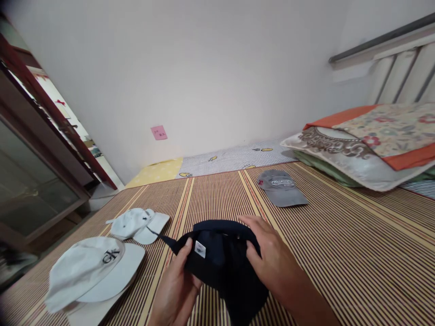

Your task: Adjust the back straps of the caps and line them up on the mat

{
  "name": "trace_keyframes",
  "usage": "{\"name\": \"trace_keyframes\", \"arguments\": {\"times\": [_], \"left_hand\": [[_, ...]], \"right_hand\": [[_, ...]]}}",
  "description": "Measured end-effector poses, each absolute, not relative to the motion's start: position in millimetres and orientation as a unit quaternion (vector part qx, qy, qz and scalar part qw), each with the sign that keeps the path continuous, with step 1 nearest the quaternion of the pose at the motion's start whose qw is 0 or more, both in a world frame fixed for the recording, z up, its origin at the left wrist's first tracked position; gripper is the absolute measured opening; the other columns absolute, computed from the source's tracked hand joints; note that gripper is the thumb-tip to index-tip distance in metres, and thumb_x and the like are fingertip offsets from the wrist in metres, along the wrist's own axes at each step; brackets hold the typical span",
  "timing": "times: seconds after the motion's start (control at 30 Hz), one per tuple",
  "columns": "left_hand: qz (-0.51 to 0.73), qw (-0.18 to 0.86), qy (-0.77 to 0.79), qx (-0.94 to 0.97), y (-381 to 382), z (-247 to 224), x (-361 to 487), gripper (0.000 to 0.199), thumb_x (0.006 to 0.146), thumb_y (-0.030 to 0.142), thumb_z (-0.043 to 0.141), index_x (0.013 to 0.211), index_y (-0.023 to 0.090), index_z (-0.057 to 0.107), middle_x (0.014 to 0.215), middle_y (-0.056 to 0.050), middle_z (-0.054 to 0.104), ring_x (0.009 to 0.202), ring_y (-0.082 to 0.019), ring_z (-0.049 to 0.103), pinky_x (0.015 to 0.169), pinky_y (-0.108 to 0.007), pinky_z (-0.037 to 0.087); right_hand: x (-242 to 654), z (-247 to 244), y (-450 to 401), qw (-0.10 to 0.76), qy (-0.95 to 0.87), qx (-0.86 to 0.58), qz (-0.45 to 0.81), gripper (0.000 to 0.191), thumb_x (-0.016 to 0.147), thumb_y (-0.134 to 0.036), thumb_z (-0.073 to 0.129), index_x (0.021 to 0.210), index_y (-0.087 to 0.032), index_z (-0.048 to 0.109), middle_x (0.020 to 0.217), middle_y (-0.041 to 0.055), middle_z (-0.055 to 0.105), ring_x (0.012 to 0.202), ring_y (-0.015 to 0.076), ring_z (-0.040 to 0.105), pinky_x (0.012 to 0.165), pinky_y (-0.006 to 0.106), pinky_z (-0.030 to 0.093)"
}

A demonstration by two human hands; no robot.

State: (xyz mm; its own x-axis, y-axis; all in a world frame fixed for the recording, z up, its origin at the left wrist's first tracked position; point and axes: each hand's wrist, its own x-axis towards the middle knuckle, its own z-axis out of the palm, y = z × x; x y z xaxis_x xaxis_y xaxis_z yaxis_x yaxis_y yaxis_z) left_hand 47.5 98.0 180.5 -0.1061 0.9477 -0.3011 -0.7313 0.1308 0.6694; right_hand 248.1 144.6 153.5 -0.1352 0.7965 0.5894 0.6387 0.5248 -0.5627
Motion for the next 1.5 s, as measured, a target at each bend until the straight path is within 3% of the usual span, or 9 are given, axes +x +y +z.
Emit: {"name": "trace_keyframes", "arguments": {"times": [0.2, 0.37, 0.63, 0.93, 1.13, 1.23, 1.37, 1.43, 1.5], "left_hand": [[0.635, 0.674, 0.351, 0.141, 93, 186, 54, 0.024, 0.093, 0.026, 0.072, 0.11, 0.01, 0.079, 0.113, -0.018, 0.08, 0.116, -0.035, 0.073, 0.099, -0.046, 0.061], [0.607, 0.697, 0.342, 0.17, 91, 186, 58, 0.036, 0.09, 0.032, 0.075, 0.116, 0.007, 0.077, 0.118, -0.023, 0.078, 0.118, -0.04, 0.072, 0.096, -0.049, 0.061], [0.648, 0.629, 0.384, 0.193, 88, 175, 69, 0.05, 0.074, 0.029, 0.088, 0.121, 0.016, 0.075, 0.115, -0.016, 0.079, 0.113, -0.037, 0.073, 0.088, -0.044, 0.063], [0.615, 0.594, 0.429, 0.291, 88, 169, 60, 0.048, 0.078, 0.038, 0.086, 0.12, 0.017, 0.076, 0.119, -0.014, 0.078, 0.118, -0.035, 0.069, 0.103, -0.043, 0.054], [0.515, 0.61, 0.476, 0.37, 79, 178, 44, 0.049, 0.074, 0.045, 0.089, 0.112, 0.016, 0.078, 0.1, -0.013, 0.081, 0.093, -0.031, 0.075, 0.08, -0.037, 0.058], [0.487, 0.605, 0.494, 0.39, 78, 176, 41, 0.055, 0.069, 0.046, 0.093, 0.114, 0.018, 0.078, 0.096, -0.011, 0.081, 0.087, -0.028, 0.074, 0.074, -0.033, 0.056], [0.509, 0.598, 0.495, 0.372, 82, 168, 38, 0.052, 0.075, 0.053, 0.087, 0.111, 0.017, 0.078, 0.097, -0.01, 0.08, 0.087, -0.026, 0.073, 0.074, -0.031, 0.056], [0.514, 0.602, 0.493, 0.362, 82, 167, 37, 0.051, 0.079, 0.056, 0.083, 0.112, 0.017, 0.077, 0.1, -0.01, 0.079, 0.09, -0.026, 0.073, 0.079, -0.033, 0.056], [0.487, 0.615, 0.493, 0.376, 79, 169, 36, 0.052, 0.08, 0.057, 0.082, 0.113, 0.018, 0.077, 0.103, -0.01, 0.079, 0.095, -0.027, 0.073, 0.084, -0.035, 0.055]], "right_hand": [[222, 175, 117, 0.51, -0.746, -0.41, 0.123, 0.024, 0.1, -0.022, 0.05, 0.116, -0.028, 0.067, 0.116, 0.005, 0.072, 0.11, 0.0213, 0.069, 0.097, 0.037, 0.058], [211, 173, 114, 0.507, -0.752, -0.396, 0.145, 0.022, 0.1, -0.023, 0.052, 0.113, -0.028, 0.069, 0.111, 0.0056, 0.071, 0.11, 0.0227, 0.068, 0.096, 0.038, 0.057], [212, 174, 114, 0.508, -0.741, -0.401, 0.177, 0.019, 0.102, -0.026, 0.051, 0.108, -0.028, 0.069, 0.11, 0.0042, 0.07, 0.108, 0.0218, 0.068, 0.095, 0.037, 0.055], [213, 180, 112, 0.505, -0.723, -0.386, 0.27, 0.017, 0.099, -0.028, 0.054, 0.098, -0.027, 0.071, 0.096, 0.0021, 0.07, 0.082, 0.0173, 0.068, 0.073, 0.03, 0.055], [220, 179, 113, 0.486, -0.705, -0.418, 0.302, 0.046, 0.094, -0.038, 0.062, 0.139, -0.032, 0.061, 0.141, 0.0072, 0.065, 0.131, 0.0291, 0.06, 0.109, 0.046, 0.049], [222, 183, 111, 0.404, -0.707, -0.427, 0.393, 0.041, 0.09, -0.044, 0.068, 0.128, -0.029, 0.068, 0.112, 0.0048, 0.075, 0.104, 0.0268, 0.071, 0.092, 0.041, 0.056], [220, 191, 110, 0.356, -0.713, -0.427, 0.427, 0.02, 0.094, -0.042, 0.064, 0.088, -0.023, 0.069, 0.068, -0.0034, 0.061, 0.066, 0.0165, 0.06, 0.065, 0.029, 0.049], [218, 192, 110, 0.385, -0.714, -0.407, 0.419, 0.018, 0.096, -0.037, 0.061, 0.086, -0.023, 0.067, 0.075, -0.0018, 0.065, 0.073, 0.0169, 0.062, 0.07, 0.029, 0.05], [218, 191, 111, 0.437, -0.713, -0.385, 0.389, 0.016, 0.096, -0.036, 0.06, 0.102, -0.025, 0.07, 0.103, 0.0033, 0.073, 0.098, 0.0213, 0.067, 0.088, 0.034, 0.052]]}}
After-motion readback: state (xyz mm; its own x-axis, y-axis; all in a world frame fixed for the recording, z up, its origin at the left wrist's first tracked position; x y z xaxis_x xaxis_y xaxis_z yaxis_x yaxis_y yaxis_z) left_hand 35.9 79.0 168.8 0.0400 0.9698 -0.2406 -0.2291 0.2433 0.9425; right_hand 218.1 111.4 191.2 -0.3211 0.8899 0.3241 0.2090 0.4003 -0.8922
